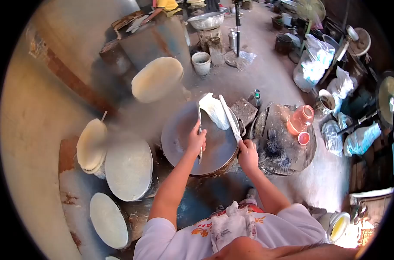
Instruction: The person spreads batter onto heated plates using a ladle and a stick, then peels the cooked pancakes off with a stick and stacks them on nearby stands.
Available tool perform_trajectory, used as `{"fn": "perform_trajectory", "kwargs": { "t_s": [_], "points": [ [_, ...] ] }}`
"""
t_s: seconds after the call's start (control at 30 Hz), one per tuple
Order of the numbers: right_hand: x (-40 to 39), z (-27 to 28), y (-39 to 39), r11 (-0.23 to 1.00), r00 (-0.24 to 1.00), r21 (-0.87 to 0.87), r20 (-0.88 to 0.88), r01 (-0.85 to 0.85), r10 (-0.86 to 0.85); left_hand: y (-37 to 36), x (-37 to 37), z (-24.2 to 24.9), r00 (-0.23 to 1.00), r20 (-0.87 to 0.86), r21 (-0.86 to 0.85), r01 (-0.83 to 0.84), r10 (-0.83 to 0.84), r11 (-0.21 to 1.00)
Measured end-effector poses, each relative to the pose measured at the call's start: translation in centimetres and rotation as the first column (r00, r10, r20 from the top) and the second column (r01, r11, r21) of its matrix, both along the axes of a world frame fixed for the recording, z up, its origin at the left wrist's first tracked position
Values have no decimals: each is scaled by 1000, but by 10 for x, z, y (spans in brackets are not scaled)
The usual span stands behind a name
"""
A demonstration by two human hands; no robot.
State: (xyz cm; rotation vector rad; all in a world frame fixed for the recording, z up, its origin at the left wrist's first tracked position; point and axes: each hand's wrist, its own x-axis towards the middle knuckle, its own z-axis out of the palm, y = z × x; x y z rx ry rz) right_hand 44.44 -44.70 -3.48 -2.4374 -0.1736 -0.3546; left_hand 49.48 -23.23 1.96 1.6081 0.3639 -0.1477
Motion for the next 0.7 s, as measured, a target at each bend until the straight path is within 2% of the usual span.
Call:
{"fn": "perform_trajectory", "kwargs": {
  "t_s": [0.03, 0.1, 0.13, 0.17, 0.2, 0.23, 0.3, 0.33, 0.4, 0.47, 0.53, 0.63, 0.67, 0.7],
  "points": [
    [-11, -6, 3, 1000, 1000, -17, -2, -5, 5, 8, -5, 6, 998, -57, 30, -10, 12, 999],
    [-19, -2, 33, 1000, 999, 17, -46, -22, 23, 31, -3, -11, 999, 34, 272, 16, -26, 962],
    [-10, 4, 49, 999, 998, 17, -43, -46, 47, 40, -7, -18, 999, 21, 349, 26, -36, 937],
    [11, -21, 59, 997, 997, 5, 2, -74, 74, 46, -7, -19, 999, 29, 422, 18, -33, 906],
    [21, -14, 52, 998, 995, 8, 81, -63, 62, 53, -2, -19, 999, 49, 495, -6, -21, 869],
    [29, -7, 42, 998, 987, 27, 153, -49, 44, 65, 4, -20, 988, 152, 518, -62, -21, 853],
    [13, -5, 19, 998, 995, -45, 93, 44, -39, 92, -14, -38, 966, 250, 566, -86, -71, 820],
    [1, 0, 22, 999, 996, -31, 88, 23, -20, 119, -9, -75, 900, 366, 759, -143, -235, 636],
    [-1, -2, 46, 999, 994, 6, 98, -48, 48, 103, -21, -47, 972, 196, 731, -56, -131, 680],
    [23, -6, 66, 994, 989, 3, 91, -113, 112, 97, -22, -46, 979, 191, 679, -77, -75, 730],
    [45, -2, 49, 982, 977, -29, 100, -188, 190, 93, -27, -32, 989, 150, 519, -83, 5, 851],
    [33, 14, 27, 993, 991, -7, 50, -120, 120, 100, -70, 7, 995, 22, 287, -102, 100, 952],
    [28, 10, 41, 987, 988, 58, 42, -150, 148, 96, -83, 19, 989, 13, 149, -147, 147, 978],
    [30, 1, 58, 980, 986, 107, 19, -168, 167, 94, -93, 13, 984, 2, 144, -175, 177, 974]
  ]
}}
